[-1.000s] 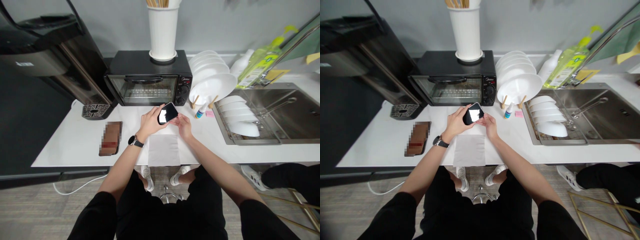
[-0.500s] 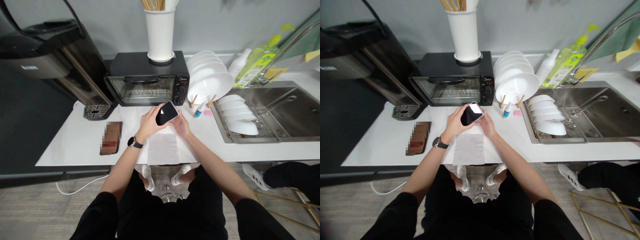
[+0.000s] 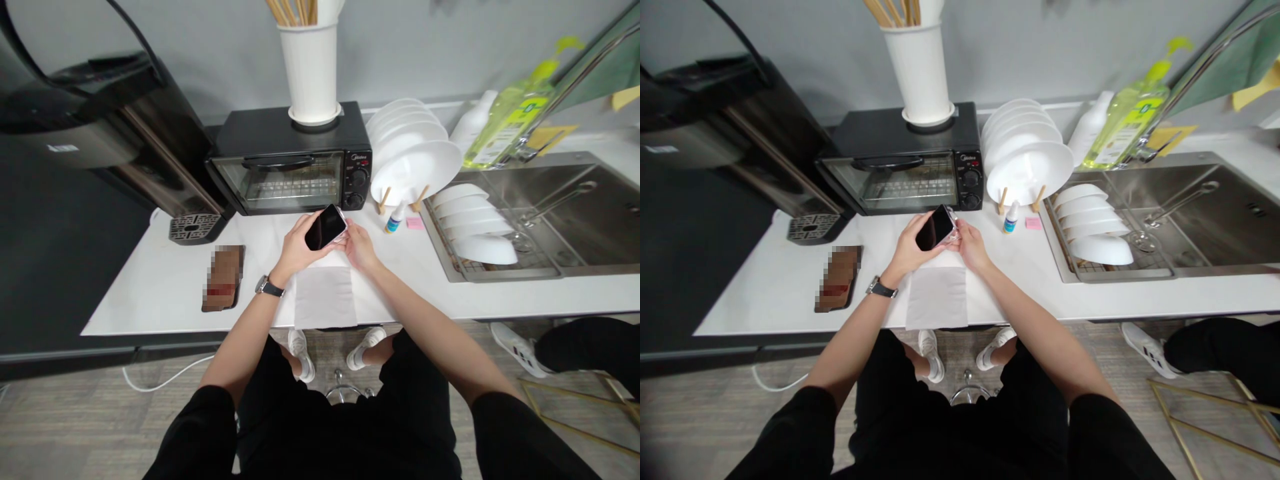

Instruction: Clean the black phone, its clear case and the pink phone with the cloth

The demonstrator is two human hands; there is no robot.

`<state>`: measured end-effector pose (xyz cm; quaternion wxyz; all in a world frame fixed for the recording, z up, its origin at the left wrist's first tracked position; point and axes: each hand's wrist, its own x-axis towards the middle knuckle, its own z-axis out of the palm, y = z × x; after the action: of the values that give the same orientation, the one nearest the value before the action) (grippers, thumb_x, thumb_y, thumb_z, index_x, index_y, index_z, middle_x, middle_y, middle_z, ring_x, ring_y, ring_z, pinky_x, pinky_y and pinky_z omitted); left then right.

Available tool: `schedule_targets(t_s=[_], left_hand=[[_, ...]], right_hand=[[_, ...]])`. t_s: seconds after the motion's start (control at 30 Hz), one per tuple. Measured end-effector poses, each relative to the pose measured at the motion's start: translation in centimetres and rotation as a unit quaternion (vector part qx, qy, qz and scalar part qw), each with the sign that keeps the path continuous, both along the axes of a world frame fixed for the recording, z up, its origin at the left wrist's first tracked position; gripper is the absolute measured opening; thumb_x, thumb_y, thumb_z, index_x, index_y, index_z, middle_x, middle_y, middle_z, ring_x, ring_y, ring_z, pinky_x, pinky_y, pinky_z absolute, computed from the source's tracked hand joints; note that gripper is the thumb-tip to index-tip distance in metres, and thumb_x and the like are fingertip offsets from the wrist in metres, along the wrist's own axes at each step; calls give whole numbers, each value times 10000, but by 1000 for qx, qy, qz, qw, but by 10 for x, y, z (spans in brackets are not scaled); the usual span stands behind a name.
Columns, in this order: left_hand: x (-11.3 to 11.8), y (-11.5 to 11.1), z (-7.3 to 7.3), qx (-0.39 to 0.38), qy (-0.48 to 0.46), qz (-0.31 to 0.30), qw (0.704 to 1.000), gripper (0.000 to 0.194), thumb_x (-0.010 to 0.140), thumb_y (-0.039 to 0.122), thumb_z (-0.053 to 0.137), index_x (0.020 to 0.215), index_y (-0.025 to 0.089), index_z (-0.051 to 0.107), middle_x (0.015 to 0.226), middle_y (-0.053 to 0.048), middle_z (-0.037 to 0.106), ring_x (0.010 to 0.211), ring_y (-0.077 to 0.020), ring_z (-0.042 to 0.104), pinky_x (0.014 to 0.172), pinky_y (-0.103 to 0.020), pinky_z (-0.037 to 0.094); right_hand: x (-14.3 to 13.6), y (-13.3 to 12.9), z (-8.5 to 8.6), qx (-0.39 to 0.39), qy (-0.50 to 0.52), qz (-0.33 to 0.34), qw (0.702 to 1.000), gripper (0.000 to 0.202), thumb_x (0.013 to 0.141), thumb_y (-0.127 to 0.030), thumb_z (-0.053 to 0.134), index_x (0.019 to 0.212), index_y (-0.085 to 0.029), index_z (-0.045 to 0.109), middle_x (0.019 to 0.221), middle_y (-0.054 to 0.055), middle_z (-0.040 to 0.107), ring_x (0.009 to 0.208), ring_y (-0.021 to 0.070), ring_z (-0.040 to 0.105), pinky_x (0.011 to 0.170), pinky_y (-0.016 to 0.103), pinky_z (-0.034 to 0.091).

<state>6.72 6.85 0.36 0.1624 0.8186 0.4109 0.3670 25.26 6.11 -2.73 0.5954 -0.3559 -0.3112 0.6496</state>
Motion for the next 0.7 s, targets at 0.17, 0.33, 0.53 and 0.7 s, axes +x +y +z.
schedule_targets(t_s=[0.17, 0.33, 0.53, 0.7], left_hand=[[-1, -3, -8, 6, -68, 9, 998, 805, 878, 551, 749, 1541, 167, 503, 1488, -167, 637, 1397, -314, 621, 1212, -470, 487], [-14, -9, 6, 11, -129, 109, 986, 846, 1007, 626, 571, 1696, 252, 253, 1379, -156, 667, 1276, -305, 685, 1111, -510, 562], [-56, -6, 40, 60, 6, 136, 989, 887, 869, 509, 826, 1644, 309, 442, 1311, -91, 585, 1282, -294, 614, 1169, -493, 506], [-56, 13, 22, -50, 122, 34, 991, 807, 858, 494, 840, 1570, 249, 550, 1273, -62, 619, 1208, -250, 651, 1125, -405, 525]], right_hand=[[-5, -2, 0, 15, -3, 4, 1000, 489, 867, -711, 762, 928, -234, 676, 793, -6, 812, 677, 180, 802, 656, 299, 692], [0, -3, 3, -1, -20, -30, 999, 498, 994, -685, 613, 1032, -198, 710, 1068, 110, 858, 887, 215, 846, 674, 278, 663], [18, -1, 10, 30, -59, -206, 976, 573, 971, -782, 522, 969, -235, 695, 884, 67, 847, 754, 208, 822, 567, 276, 592], [26, -4, 14, 74, -124, -283, 948, 613, 968, -820, 430, 954, -261, 682, 696, 24, 762, 641, 199, 764, 561, 308, 534]])
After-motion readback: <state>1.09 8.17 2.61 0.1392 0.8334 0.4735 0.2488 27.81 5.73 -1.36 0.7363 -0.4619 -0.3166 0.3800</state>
